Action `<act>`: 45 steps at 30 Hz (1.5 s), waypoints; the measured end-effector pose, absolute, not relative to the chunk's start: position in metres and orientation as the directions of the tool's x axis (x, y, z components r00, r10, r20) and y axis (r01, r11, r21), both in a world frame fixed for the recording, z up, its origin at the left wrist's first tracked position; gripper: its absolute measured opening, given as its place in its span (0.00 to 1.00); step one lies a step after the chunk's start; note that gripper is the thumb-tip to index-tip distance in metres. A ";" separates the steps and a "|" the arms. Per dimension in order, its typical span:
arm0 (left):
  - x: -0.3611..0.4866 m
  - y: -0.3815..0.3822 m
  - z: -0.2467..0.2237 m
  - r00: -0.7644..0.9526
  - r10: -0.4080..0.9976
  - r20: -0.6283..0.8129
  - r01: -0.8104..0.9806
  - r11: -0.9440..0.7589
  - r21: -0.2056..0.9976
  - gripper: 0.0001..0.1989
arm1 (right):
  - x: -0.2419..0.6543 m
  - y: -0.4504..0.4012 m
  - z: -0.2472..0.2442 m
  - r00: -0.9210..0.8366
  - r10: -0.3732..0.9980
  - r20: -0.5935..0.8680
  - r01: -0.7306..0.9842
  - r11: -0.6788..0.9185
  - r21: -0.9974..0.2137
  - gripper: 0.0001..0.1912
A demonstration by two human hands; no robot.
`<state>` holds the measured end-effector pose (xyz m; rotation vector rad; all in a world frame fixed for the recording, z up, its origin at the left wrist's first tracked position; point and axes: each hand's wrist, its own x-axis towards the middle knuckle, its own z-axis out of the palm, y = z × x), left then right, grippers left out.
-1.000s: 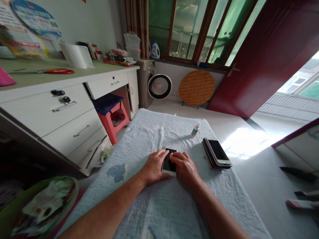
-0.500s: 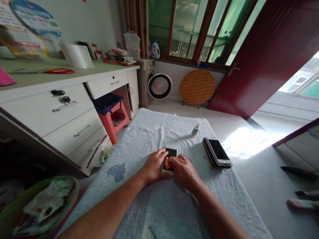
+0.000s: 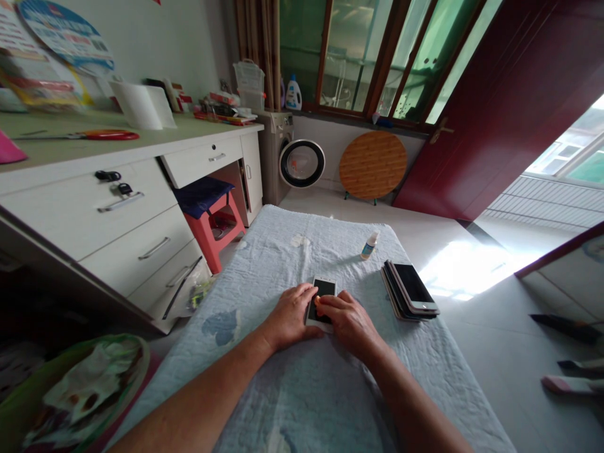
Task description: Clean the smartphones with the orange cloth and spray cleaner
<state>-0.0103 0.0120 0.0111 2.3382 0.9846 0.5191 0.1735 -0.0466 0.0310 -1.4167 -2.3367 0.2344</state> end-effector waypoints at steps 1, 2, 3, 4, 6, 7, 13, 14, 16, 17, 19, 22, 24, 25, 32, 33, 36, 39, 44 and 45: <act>-0.010 0.012 0.011 0.661 0.737 0.140 0.525 -0.588 0.615 0.44 | 0.175 -0.045 0.029 -0.389 0.888 0.246 0.825 0.455 -0.337 0.12; -0.010 0.013 0.011 0.664 0.733 0.147 0.519 -0.593 0.615 0.43 | 0.176 -0.044 0.027 -0.369 0.896 0.248 0.836 0.437 -0.331 0.13; -0.010 0.013 0.011 0.665 0.730 0.158 0.513 -0.600 0.614 0.42 | 0.177 -0.043 0.025 -0.353 0.902 0.250 0.847 0.421 -0.324 0.14; -0.010 0.013 0.012 0.666 0.727 0.169 0.507 -0.607 0.612 0.41 | 0.179 -0.041 0.023 -0.338 0.907 0.252 0.858 0.407 -0.314 0.15; -0.010 0.012 0.012 0.667 0.722 0.183 0.505 -0.619 0.602 0.39 | 0.182 -0.039 0.022 -0.313 0.915 0.255 0.878 0.381 -0.290 0.17; -0.009 0.012 0.012 0.667 0.722 0.184 0.509 -0.622 0.594 0.38 | 0.183 -0.038 0.022 -0.301 0.919 0.254 0.887 0.368 -0.278 0.18; -0.010 0.011 0.011 0.682 0.708 0.183 0.540 -0.656 0.527 0.36 | 0.186 -0.032 0.026 -0.212 0.950 0.230 0.938 0.264 -0.225 0.20; -0.010 0.011 0.011 0.683 0.707 0.182 0.545 -0.660 0.517 0.36 | 0.187 -0.030 0.025 -0.199 0.955 0.222 0.945 0.247 -0.215 0.20; -0.009 0.011 0.010 0.685 0.706 0.179 0.554 -0.665 0.501 0.36 | 0.187 -0.027 0.024 -0.174 0.962 0.208 0.955 0.216 -0.201 0.20; -0.009 0.010 0.009 0.686 0.705 0.179 0.556 -0.667 0.495 0.36 | 0.188 -0.026 0.023 -0.164 0.965 0.206 0.958 0.206 -0.201 0.20; -0.009 0.010 0.009 0.686 0.704 0.183 0.557 -0.670 0.491 0.35 | 0.188 -0.025 0.021 -0.156 0.963 0.218 0.953 0.205 -0.223 0.20; -0.008 0.009 0.010 0.687 0.702 0.188 0.554 -0.673 0.491 0.35 | 0.188 -0.026 0.022 -0.189 0.948 0.255 0.922 0.261 -0.287 0.19; -0.008 0.009 0.012 0.687 0.703 0.182 0.558 -0.671 0.488 0.36 | 0.187 -0.028 0.023 -0.222 0.938 0.267 0.896 0.304 -0.323 0.17; -0.008 0.009 0.013 0.688 0.703 0.178 0.560 -0.671 0.486 0.36 | 0.186 -0.029 0.024 -0.240 0.933 0.268 0.884 0.324 -0.337 0.17; -0.009 0.009 0.011 0.688 0.710 0.153 0.577 -0.662 0.479 0.37 | 0.181 -0.044 0.040 -0.426 0.881 0.208 0.782 0.474 -0.406 0.13; -0.009 0.009 0.011 0.687 0.711 0.152 0.578 -0.661 0.478 0.37 | 0.181 -0.046 0.043 -0.451 0.871 0.195 0.768 0.490 -0.412 0.13; -0.009 0.009 0.011 0.687 0.711 0.152 0.580 -0.661 0.476 0.35 | 0.181 -0.052 0.048 -0.498 0.850 0.173 0.739 0.520 -0.429 0.15; -0.009 0.009 0.013 0.687 0.711 0.151 0.582 -0.662 0.472 0.35 | 0.184 -0.054 0.048 -0.496 0.851 0.172 0.737 0.517 -0.435 0.17; -0.009 0.009 0.014 0.687 0.711 0.151 0.583 -0.663 0.470 0.36 | 0.193 -0.048 0.037 -0.381 0.906 0.185 0.830 0.424 -0.363 0.19; -0.009 0.009 0.014 0.687 0.710 0.153 0.582 -0.665 0.468 0.36 | 0.195 -0.046 0.034 -0.349 0.918 0.190 0.851 0.396 -0.345 0.19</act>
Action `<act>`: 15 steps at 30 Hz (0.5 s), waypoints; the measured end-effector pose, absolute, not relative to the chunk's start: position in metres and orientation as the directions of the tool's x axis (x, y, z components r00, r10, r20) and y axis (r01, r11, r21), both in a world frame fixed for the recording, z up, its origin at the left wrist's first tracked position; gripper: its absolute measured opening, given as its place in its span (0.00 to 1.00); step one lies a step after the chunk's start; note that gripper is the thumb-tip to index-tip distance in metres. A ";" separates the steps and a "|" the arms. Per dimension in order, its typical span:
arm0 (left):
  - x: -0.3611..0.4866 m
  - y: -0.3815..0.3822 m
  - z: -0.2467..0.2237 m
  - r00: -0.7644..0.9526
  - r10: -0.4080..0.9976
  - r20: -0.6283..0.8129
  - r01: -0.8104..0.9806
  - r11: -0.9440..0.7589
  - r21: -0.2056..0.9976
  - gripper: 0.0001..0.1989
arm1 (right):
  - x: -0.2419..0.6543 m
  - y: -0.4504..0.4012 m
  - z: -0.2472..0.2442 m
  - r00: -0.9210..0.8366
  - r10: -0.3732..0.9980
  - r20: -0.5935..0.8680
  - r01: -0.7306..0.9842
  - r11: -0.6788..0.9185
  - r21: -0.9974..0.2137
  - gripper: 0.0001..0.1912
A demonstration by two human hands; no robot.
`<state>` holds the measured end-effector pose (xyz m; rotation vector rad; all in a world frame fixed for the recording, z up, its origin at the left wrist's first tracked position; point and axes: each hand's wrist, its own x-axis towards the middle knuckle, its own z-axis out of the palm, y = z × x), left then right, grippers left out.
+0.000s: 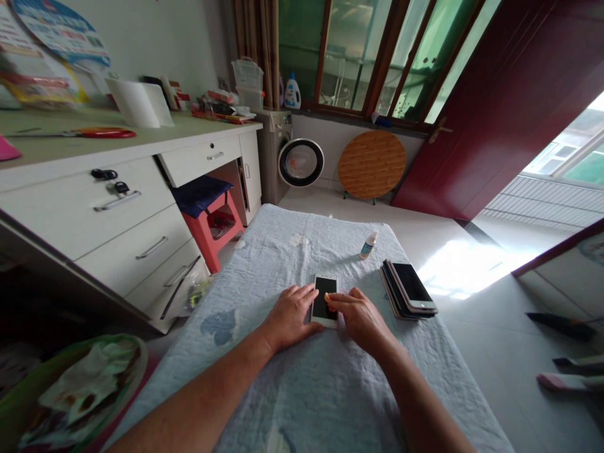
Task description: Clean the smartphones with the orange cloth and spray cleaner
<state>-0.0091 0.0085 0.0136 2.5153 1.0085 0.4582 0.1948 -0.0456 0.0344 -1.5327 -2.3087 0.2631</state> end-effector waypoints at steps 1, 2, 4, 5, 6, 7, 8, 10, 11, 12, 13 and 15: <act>-0.009 0.009 0.013 0.688 0.709 0.154 0.582 -0.666 0.466 0.36 | 0.197 -0.043 0.031 -0.317 0.928 0.198 0.870 0.368 -0.329 0.19; -0.009 0.009 0.013 0.687 0.709 0.156 0.582 -0.666 0.466 0.36 | 0.199 -0.040 0.029 -0.287 0.935 0.210 0.884 0.343 -0.318 0.18; -0.009 0.009 0.012 0.685 0.711 0.160 0.579 -0.665 0.472 0.37 | 0.201 -0.033 0.024 -0.256 0.938 0.233 0.902 0.318 -0.290 0.17; -0.009 0.009 0.012 0.683 0.712 0.163 0.578 -0.663 0.475 0.37 | 0.201 -0.030 0.023 -0.247 0.939 0.241 0.909 0.310 -0.277 0.17; -0.009 0.009 0.012 0.682 0.712 0.167 0.575 -0.664 0.478 0.36 | 0.201 -0.027 0.022 -0.239 0.939 0.248 0.915 0.303 -0.265 0.17; -0.009 0.008 0.012 0.682 0.710 0.173 0.572 -0.666 0.480 0.36 | 0.201 -0.024 0.022 -0.231 0.940 0.251 0.921 0.294 -0.256 0.17; -0.009 0.008 0.012 0.683 0.709 0.177 0.569 -0.668 0.480 0.35 | 0.200 -0.022 0.022 -0.222 0.942 0.252 0.925 0.285 -0.249 0.17; -0.008 0.008 0.012 0.684 0.707 0.179 0.567 -0.670 0.479 0.35 | 0.198 -0.019 0.023 -0.210 0.945 0.249 0.932 0.271 -0.241 0.17; -0.008 0.008 0.012 0.684 0.707 0.179 0.567 -0.670 0.480 0.35 | 0.198 -0.018 0.023 -0.204 0.947 0.248 0.934 0.264 -0.239 0.17; -0.008 0.008 0.012 0.683 0.708 0.178 0.568 -0.668 0.481 0.35 | 0.197 -0.017 0.022 -0.201 0.948 0.248 0.935 0.261 -0.239 0.17; -0.008 0.008 0.012 0.682 0.710 0.175 0.570 -0.666 0.481 0.35 | 0.196 -0.017 0.022 -0.199 0.948 0.248 0.935 0.260 -0.243 0.17; -0.008 0.008 0.012 0.682 0.712 0.171 0.573 -0.664 0.480 0.36 | 0.195 -0.018 0.021 -0.199 0.947 0.251 0.929 0.264 -0.259 0.18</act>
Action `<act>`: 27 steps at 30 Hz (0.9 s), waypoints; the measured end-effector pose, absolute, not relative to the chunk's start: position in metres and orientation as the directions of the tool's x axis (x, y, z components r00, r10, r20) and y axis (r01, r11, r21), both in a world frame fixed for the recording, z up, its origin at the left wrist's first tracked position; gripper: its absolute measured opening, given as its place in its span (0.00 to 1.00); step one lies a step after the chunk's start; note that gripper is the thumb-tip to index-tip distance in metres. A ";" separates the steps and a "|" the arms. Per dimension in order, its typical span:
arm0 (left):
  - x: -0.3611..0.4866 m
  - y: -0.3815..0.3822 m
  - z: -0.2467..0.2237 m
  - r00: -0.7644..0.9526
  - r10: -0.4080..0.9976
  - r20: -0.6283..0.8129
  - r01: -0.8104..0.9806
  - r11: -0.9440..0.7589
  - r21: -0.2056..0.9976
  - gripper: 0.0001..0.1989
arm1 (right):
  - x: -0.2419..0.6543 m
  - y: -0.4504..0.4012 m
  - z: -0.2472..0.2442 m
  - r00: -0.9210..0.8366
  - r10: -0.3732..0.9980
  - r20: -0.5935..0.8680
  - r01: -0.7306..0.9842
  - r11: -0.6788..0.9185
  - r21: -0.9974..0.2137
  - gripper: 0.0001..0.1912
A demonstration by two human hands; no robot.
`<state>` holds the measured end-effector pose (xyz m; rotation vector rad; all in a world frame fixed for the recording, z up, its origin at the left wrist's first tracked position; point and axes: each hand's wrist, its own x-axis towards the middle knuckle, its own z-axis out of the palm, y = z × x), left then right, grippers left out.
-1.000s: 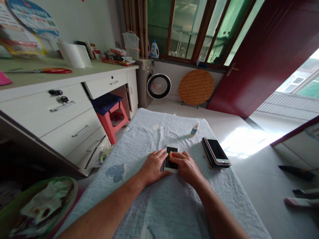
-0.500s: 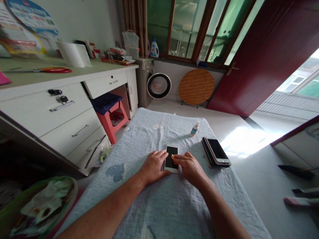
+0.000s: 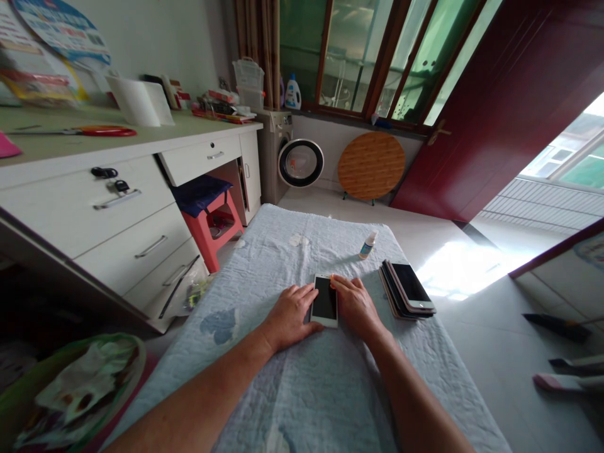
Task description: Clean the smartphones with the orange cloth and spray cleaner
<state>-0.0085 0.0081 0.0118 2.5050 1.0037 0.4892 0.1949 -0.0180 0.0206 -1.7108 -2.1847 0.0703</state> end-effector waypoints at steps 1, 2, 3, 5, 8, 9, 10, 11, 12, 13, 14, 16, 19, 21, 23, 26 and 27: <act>-0.009 0.008 0.012 0.681 0.712 0.171 0.573 -0.663 0.481 0.36 | 0.194 -0.019 0.020 -0.206 0.945 0.253 0.924 0.273 -0.268 0.19; -0.009 0.008 0.011 0.681 0.711 0.173 0.570 -0.664 0.484 0.37 | 0.192 -0.020 0.020 -0.220 0.942 0.253 0.917 0.288 -0.277 0.19; -0.009 0.009 0.011 0.683 0.708 0.179 0.562 -0.666 0.490 0.37 | 0.189 -0.022 0.021 -0.241 0.937 0.252 0.908 0.310 -0.283 0.20; -0.008 0.009 0.011 0.687 0.700 0.196 0.539 -0.671 0.509 0.37 | 0.184 -0.025 0.022 -0.288 0.924 0.254 0.889 0.356 -0.288 0.20; -0.008 0.009 0.010 0.690 0.693 0.209 0.518 -0.675 0.526 0.36 | 0.179 -0.028 0.025 -0.336 0.908 0.249 0.870 0.401 -0.287 0.20; -0.008 0.009 0.010 0.688 0.695 0.208 0.521 -0.672 0.526 0.35 | 0.178 -0.028 0.026 -0.342 0.907 0.245 0.869 0.404 -0.285 0.20; -0.008 0.009 0.010 0.685 0.699 0.205 0.526 -0.670 0.524 0.35 | 0.179 -0.028 0.027 -0.338 0.910 0.240 0.873 0.398 -0.281 0.19; -0.008 0.009 0.011 0.683 0.702 0.202 0.532 -0.668 0.520 0.35 | 0.180 -0.028 0.027 -0.323 0.916 0.238 0.882 0.383 -0.275 0.18; -0.008 0.009 0.011 0.683 0.704 0.197 0.539 -0.667 0.514 0.35 | 0.181 -0.027 0.027 -0.296 0.925 0.239 0.895 0.356 -0.268 0.18; -0.008 0.009 0.012 0.682 0.706 0.192 0.547 -0.666 0.507 0.35 | 0.183 -0.026 0.027 -0.264 0.934 0.241 0.910 0.324 -0.260 0.17; -0.008 0.009 0.012 0.682 0.707 0.187 0.555 -0.666 0.499 0.35 | 0.186 -0.025 0.026 -0.228 0.943 0.244 0.923 0.289 -0.253 0.16; -0.008 0.009 0.013 0.681 0.709 0.183 0.564 -0.667 0.487 0.35 | 0.190 -0.023 0.024 -0.174 0.954 0.246 0.940 0.235 -0.247 0.15; -0.008 0.008 0.012 0.674 0.715 0.184 0.569 -0.662 0.488 0.34 | 0.194 -0.021 0.020 -0.154 0.954 0.257 0.945 0.218 -0.243 0.16; -0.008 0.008 0.011 0.675 0.715 0.182 0.568 -0.662 0.489 0.34 | 0.195 -0.021 0.018 -0.160 0.950 0.270 0.945 0.226 -0.236 0.17; -0.008 0.008 0.011 0.679 0.712 0.178 0.571 -0.665 0.481 0.35 | 0.195 -0.021 0.018 -0.174 0.947 0.270 0.944 0.238 -0.229 0.17; -0.008 0.008 0.012 0.681 0.711 0.178 0.579 -0.671 0.464 0.35 | 0.193 -0.023 0.019 -0.187 0.949 0.255 0.943 0.246 -0.224 0.18; -0.008 0.008 0.012 0.682 0.710 0.179 0.579 -0.673 0.460 0.35 | 0.193 -0.024 0.019 -0.185 0.950 0.250 0.944 0.243 -0.222 0.18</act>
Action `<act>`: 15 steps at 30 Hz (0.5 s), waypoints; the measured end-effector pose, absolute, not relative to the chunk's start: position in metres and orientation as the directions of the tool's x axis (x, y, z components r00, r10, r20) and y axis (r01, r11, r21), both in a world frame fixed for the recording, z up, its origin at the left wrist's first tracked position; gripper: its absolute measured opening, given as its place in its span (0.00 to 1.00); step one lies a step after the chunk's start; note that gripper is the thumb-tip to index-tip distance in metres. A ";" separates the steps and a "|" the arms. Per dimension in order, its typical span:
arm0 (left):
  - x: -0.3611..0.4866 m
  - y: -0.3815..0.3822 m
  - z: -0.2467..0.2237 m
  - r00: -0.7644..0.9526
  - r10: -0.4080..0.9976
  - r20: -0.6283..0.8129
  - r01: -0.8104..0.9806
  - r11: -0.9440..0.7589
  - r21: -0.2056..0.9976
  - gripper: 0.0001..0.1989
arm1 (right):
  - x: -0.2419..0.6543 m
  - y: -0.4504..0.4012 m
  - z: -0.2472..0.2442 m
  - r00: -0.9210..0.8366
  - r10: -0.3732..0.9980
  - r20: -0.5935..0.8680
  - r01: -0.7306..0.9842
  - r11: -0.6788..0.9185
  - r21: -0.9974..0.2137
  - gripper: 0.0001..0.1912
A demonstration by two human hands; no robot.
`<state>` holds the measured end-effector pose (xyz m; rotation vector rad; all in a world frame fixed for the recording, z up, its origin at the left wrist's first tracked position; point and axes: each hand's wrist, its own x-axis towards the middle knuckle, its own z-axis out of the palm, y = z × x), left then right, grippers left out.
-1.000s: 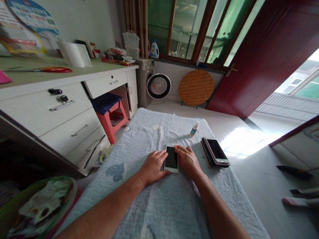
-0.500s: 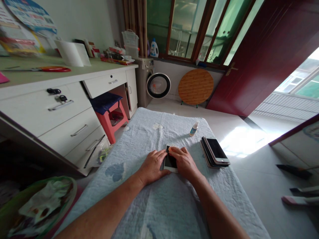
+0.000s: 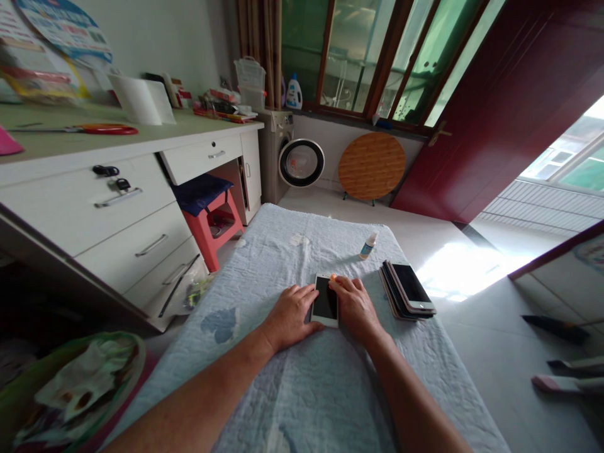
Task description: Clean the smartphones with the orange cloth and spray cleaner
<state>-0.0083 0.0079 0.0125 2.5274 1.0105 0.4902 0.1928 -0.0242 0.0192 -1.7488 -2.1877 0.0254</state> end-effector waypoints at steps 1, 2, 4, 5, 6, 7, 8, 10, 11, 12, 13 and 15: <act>-0.008 0.008 0.013 0.683 0.708 0.179 0.580 -0.674 0.458 0.35 | 0.192 -0.025 0.020 -0.183 0.952 0.244 0.946 0.238 -0.219 0.18; -0.008 0.008 0.014 0.684 0.707 0.178 0.580 -0.675 0.456 0.35 | 0.192 -0.026 0.021 -0.180 0.955 0.238 0.949 0.232 -0.214 0.18; -0.008 0.007 0.015 0.686 0.707 0.174 0.582 -0.676 0.451 0.35 | 0.191 -0.028 0.023 -0.178 0.959 0.222 0.952 0.225 -0.206 0.17; -0.008 0.007 0.015 0.685 0.708 0.172 0.584 -0.675 0.450 0.36 | 0.190 -0.028 0.024 -0.180 0.960 0.214 0.952 0.225 -0.206 0.17; -0.008 0.007 0.016 0.685 0.709 0.170 0.586 -0.674 0.449 0.36 | 0.190 -0.029 0.024 -0.183 0.961 0.205 0.951 0.226 -0.209 0.17; -0.008 0.007 0.016 0.685 0.709 0.168 0.587 -0.674 0.448 0.36 | 0.189 -0.029 0.025 -0.183 0.963 0.199 0.951 0.225 -0.213 0.17; -0.008 0.007 0.015 0.685 0.709 0.166 0.588 -0.673 0.448 0.35 | 0.189 -0.028 0.026 -0.183 0.964 0.196 0.950 0.224 -0.218 0.17; -0.008 0.007 0.015 0.686 0.708 0.167 0.588 -0.675 0.446 0.35 | 0.190 -0.027 0.026 -0.175 0.966 0.190 0.950 0.217 -0.227 0.18; -0.008 0.007 0.015 0.686 0.708 0.170 0.588 -0.676 0.444 0.35 | 0.190 -0.025 0.026 -0.169 0.968 0.187 0.950 0.210 -0.232 0.18; -0.008 0.007 0.014 0.686 0.706 0.173 0.587 -0.678 0.442 0.35 | 0.191 -0.024 0.025 -0.162 0.969 0.185 0.950 0.204 -0.236 0.18; -0.008 0.008 0.014 0.687 0.706 0.175 0.586 -0.680 0.440 0.35 | 0.191 -0.022 0.025 -0.158 0.970 0.183 0.950 0.200 -0.239 0.18; -0.008 0.008 0.015 0.689 0.704 0.175 0.586 -0.682 0.438 0.35 | 0.192 -0.018 0.024 -0.156 0.971 0.179 0.951 0.196 -0.237 0.17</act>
